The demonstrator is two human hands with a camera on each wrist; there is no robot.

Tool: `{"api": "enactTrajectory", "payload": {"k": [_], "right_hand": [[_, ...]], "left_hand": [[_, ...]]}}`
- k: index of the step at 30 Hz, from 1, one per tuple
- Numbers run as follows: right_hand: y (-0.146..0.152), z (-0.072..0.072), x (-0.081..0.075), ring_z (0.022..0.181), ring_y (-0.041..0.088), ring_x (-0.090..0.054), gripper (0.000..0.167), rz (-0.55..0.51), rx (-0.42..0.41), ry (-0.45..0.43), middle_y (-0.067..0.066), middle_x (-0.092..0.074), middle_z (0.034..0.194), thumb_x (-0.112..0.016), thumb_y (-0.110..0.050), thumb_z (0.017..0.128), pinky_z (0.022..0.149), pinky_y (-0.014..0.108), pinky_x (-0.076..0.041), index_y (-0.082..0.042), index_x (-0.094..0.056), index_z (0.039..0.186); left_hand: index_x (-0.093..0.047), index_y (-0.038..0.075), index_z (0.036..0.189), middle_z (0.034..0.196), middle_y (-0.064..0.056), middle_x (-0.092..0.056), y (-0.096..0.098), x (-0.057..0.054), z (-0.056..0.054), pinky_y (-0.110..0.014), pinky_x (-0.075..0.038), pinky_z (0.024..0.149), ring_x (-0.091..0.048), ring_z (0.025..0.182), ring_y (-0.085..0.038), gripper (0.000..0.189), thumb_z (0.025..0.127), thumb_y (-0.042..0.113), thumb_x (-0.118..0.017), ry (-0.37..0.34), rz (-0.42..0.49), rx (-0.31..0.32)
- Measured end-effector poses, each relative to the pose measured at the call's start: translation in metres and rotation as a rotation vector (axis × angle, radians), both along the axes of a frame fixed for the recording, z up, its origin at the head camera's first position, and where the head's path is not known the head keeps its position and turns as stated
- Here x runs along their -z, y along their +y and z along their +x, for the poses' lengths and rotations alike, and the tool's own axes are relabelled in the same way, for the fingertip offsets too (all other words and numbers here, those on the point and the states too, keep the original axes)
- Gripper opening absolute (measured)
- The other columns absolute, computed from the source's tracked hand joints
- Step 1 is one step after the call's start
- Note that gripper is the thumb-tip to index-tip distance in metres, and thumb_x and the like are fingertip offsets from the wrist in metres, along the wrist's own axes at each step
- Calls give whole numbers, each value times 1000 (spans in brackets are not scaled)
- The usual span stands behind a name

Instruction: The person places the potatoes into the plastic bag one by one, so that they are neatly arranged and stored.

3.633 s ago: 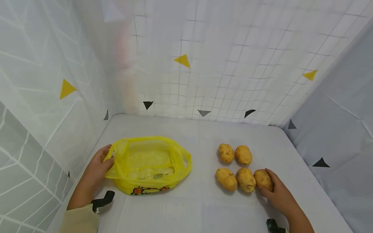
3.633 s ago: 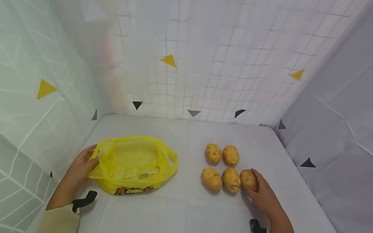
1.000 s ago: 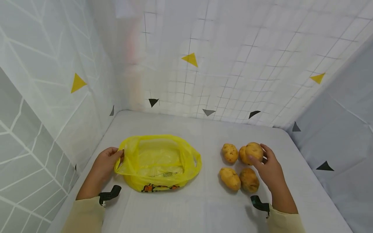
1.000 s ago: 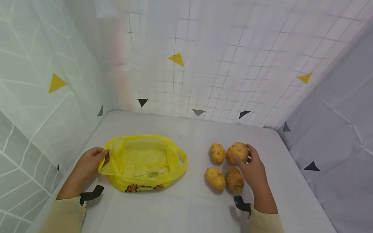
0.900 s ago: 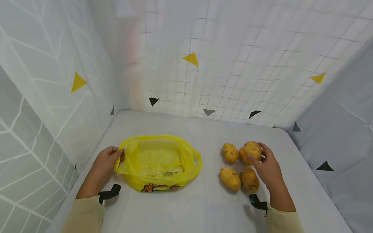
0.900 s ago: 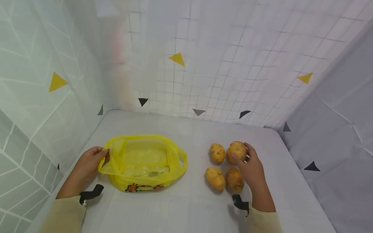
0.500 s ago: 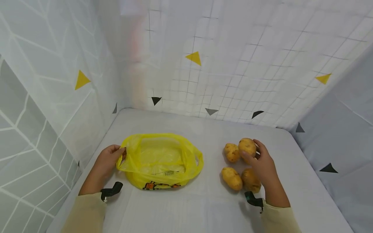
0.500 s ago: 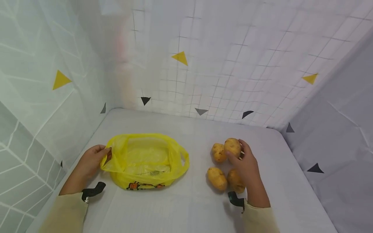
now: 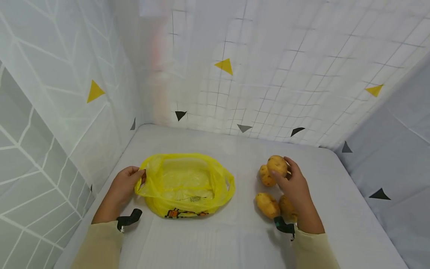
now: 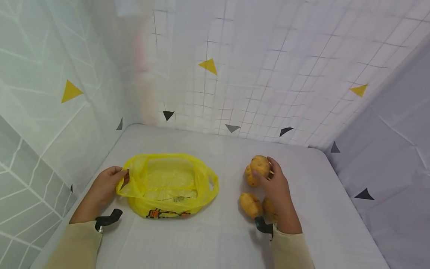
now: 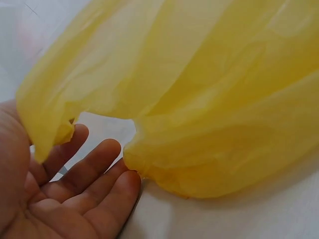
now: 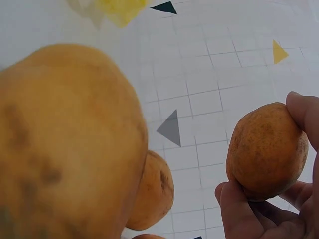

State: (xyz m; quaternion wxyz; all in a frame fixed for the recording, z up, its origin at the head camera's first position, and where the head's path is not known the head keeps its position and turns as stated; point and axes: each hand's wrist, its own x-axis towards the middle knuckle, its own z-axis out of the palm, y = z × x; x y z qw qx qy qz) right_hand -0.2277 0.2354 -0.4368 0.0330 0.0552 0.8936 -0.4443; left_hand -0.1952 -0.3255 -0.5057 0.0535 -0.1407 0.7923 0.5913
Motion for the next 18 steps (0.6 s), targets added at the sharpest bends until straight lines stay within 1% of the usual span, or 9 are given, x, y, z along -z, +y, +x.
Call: {"api": "enactTrajectory", "payload": {"k": [6, 13, 18], "right_hand": [[-10, -5, -1, 151, 42, -39, 107, -5, -17, 19, 17, -25, 171, -63, -77, 88, 111, 63, -45, -32, -9, 169], [-22, -7, -8, 151, 40, -39, 105, -16, -14, 3, 15, -25, 172, -64, -74, 90, 114, 63, -42, -32, -10, 169], [-30, -9, -11, 151, 40, -38, 105, -19, -6, -12, 15, -25, 172, -65, -74, 89, 115, 62, -41, -33, -11, 169]], "left_hand": [[-60, 3, 120, 107, -6, -66, -1, 1, -1, -21, -53, 81, -57, 104, -22, 54, 103, 55, -59, -4, 16, -5], [-60, 2, 120, 108, -3, -67, -1, 1, -2, -20, -55, 81, -60, 101, -18, 53, 104, 53, -61, 10, 30, -7], [-60, 3, 120, 109, -4, -67, 0, -1, -2, -20, -54, 82, -60, 103, -19, 54, 103, 54, -60, -1, 28, -8]]}}
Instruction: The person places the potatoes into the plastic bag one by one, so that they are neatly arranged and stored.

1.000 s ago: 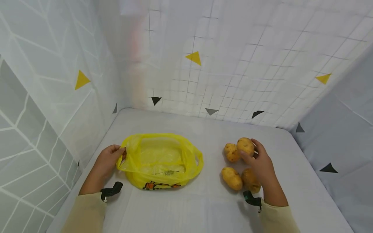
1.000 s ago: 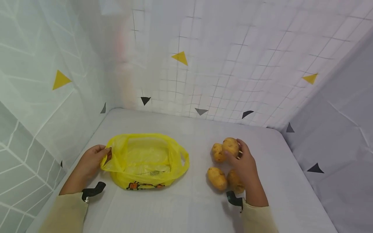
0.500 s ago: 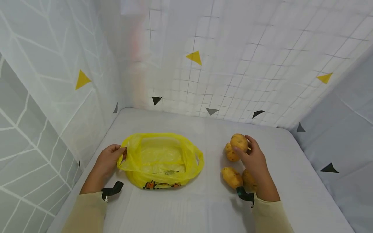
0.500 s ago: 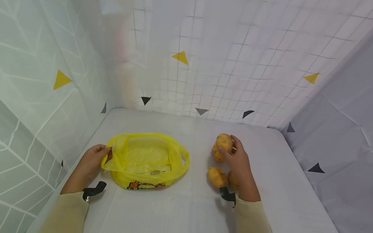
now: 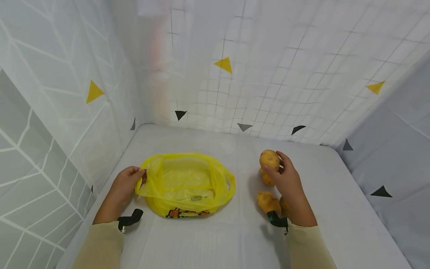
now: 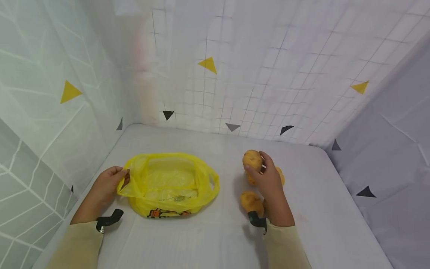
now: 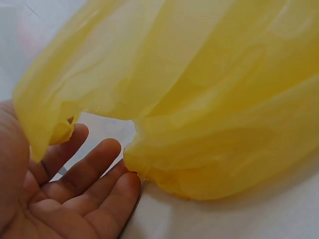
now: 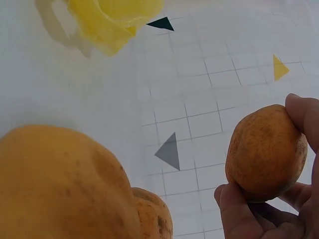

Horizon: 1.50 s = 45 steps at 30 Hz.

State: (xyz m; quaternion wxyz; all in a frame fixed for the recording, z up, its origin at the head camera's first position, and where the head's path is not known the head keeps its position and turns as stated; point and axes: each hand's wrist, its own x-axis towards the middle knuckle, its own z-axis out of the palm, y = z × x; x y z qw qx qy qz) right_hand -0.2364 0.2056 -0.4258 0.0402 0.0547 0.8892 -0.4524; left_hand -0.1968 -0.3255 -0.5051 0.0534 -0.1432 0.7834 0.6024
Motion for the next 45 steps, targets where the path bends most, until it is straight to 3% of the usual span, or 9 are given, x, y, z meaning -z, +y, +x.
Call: {"api": "enactTrajectory", "payload": {"k": [8, 19, 30, 38, 45], "right_hand": [[-9, -6, 1, 152, 39, -38, 104, -31, -13, 13, 15, -26, 171, -68, -71, 90, 114, 59, -44, -32, -12, 169], [-21, -10, -3, 153, 36, -37, 107, -57, -18, 9, 11, -24, 173, -70, -73, 86, 116, 58, -43, -35, -12, 168], [-34, -9, 2, 151, 36, -41, 107, -24, -55, 23, 10, -28, 171, -67, -77, 86, 114, 57, -45, -34, -15, 168], [-43, -10, 5, 148, 35, -45, 104, -19, -88, 64, 10, -33, 169, -66, -77, 86, 110, 57, -48, -35, -18, 167], [-56, -15, 5, 148, 34, -46, 103, -38, -126, 73, 8, -34, 169, -67, -78, 85, 111, 56, -48, -36, -19, 166]], "left_hand": [[-59, 3, 122, 118, -7, -67, 0, -4, -4, -18, -54, 84, -61, 108, -20, 53, 104, 53, -61, -5, 12, -13], [-58, 3, 119, 111, -11, -63, -1, -4, -4, -23, -53, 81, -56, 104, -25, 54, 104, 55, -59, 15, -1, 25], [-58, 3, 123, 117, -8, -64, 0, 1, -2, -20, -55, 88, -59, 111, -23, 51, 105, 51, -59, -26, 50, 1], [-58, 3, 121, 113, -8, -64, 1, -2, 2, -21, -54, 86, -58, 108, -24, 50, 105, 51, -59, -30, 44, -12], [-59, 2, 120, 113, -6, -64, 3, -1, -1, -20, -56, 85, -59, 105, -20, 49, 105, 48, -61, -5, 78, -25]]}}
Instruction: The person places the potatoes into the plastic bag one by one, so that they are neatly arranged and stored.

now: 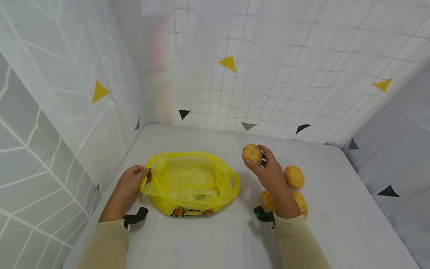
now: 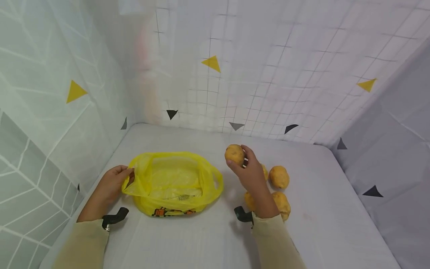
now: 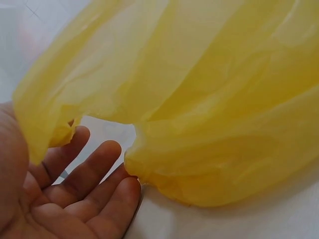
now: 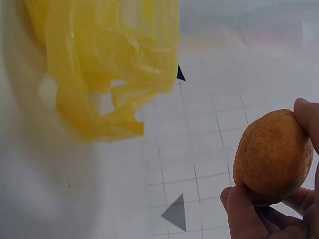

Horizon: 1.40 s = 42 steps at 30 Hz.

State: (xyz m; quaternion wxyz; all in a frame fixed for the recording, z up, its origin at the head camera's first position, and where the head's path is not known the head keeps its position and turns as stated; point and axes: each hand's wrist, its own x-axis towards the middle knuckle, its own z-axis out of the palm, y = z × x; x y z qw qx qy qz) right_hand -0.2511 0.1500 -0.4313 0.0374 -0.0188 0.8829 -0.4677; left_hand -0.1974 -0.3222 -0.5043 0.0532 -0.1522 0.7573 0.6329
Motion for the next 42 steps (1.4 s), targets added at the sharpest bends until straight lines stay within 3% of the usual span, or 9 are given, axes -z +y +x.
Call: {"api": "enactTrajectory", "payload": {"k": [11, 16, 23, 30, 37, 42], "right_hand": [[-27, -6, -8, 143, 30, -53, 98, -36, -83, 55, 7, -38, 166, -70, -72, 87, 105, 53, -53, -34, -24, 165], [-41, -8, -14, 142, 28, -53, 96, -55, -122, 48, 3, -37, 166, -71, -72, 87, 103, 53, -55, -39, -25, 164], [-58, -12, -23, 142, 27, -53, 91, -56, -170, 43, 1, -36, 167, -71, -69, 88, 104, 53, -54, -44, -25, 162], [-72, -18, -27, 141, 27, -53, 91, -30, -211, 36, 1, -38, 166, -72, -68, 88, 104, 52, -55, -42, -26, 162], [-82, -24, -30, 138, 26, -56, 90, -26, -248, 66, 1, -41, 164, -73, -67, 88, 101, 51, -56, -41, -29, 162], [-95, -25, -30, 136, 25, -58, 89, -54, -286, 65, 1, -43, 162, -74, -66, 88, 99, 49, -57, -40, -30, 161]], "left_hand": [[-60, 2, 118, 112, -7, -66, 4, -3, 0, -19, -53, 84, -56, 107, -23, 49, 103, 48, -64, 18, 0, -23], [-60, 3, 120, 117, -10, -64, 5, -6, 3, -21, -54, 85, -57, 109, -24, 50, 104, 50, -62, 9, -18, -11], [-60, 2, 122, 124, -10, -65, 8, -11, 3, -18, -52, 88, -56, 113, -24, 49, 104, 47, -63, 12, -15, -39], [-60, 4, 120, 124, -11, -63, 13, -14, 5, -24, -50, 95, -55, 117, -26, 48, 103, 49, -63, -14, -35, -36], [-61, 3, 120, 126, -12, -64, 18, -13, 4, -31, -47, 100, -54, 118, -27, 49, 103, 49, -64, 5, -36, -37], [-62, 5, 121, 127, -11, -66, 19, -13, 2, -27, -49, 96, -56, 117, -27, 47, 103, 48, -63, -8, -39, -47]]}}
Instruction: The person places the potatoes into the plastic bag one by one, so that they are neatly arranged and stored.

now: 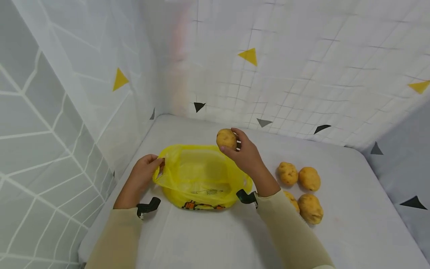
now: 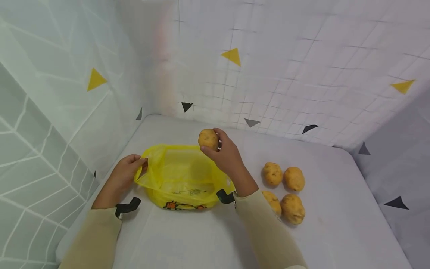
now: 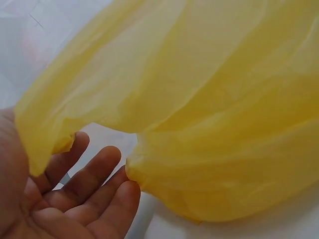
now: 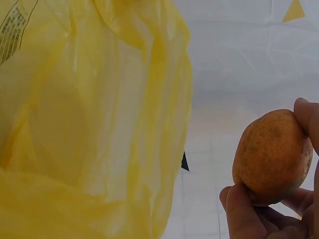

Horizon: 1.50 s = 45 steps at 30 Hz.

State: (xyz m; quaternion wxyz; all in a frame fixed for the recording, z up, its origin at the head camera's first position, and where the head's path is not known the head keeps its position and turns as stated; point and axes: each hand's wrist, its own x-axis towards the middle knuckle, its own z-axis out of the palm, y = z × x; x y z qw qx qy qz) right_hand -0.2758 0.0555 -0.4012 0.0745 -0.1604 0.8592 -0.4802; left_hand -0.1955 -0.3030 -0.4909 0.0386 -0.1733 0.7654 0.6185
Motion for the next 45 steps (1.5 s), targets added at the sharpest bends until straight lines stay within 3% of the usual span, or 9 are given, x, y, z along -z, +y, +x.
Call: {"api": "enactTrajectory", "payload": {"k": [9, 20, 28, 45], "right_hand": [[-20, 4, -2, 133, 25, -60, 89, -23, -54, 5, 1, -45, 161, -75, -64, 89, 96, 47, -60, -35, -32, 162], [-42, 5, -2, 134, 24, -58, 89, -41, -107, -15, -1, -44, 161, -75, -63, 89, 94, 45, -60, -35, -31, 162], [-62, 10, 8, 132, 23, -59, 90, -31, -140, -10, -1, -47, 158, -75, -61, 90, 94, 43, -60, -33, -31, 163], [-83, 11, 27, 133, 24, -59, 90, 23, -145, -32, -2, -44, 160, -76, -59, 90, 93, 42, -61, -30, -31, 163]], "left_hand": [[-62, 4, 119, 125, -12, -66, 9, -1, 3, -26, -49, 94, -56, 115, -26, 43, 104, 44, -63, 20, -13, 2], [-62, 3, 115, 116, -11, -66, 14, -2, 2, -32, -47, 96, -56, 111, -27, 39, 104, 41, -65, 40, 49, 4], [-63, 4, 115, 113, -10, -66, 18, -1, 3, -25, -51, 88, -56, 108, -26, 37, 104, 39, -66, 30, 66, -30], [-63, 2, 116, 111, -10, -68, 19, -1, 1, -21, -53, 83, -59, 104, -25, 37, 104, 37, -66, 29, 79, -20]]}}
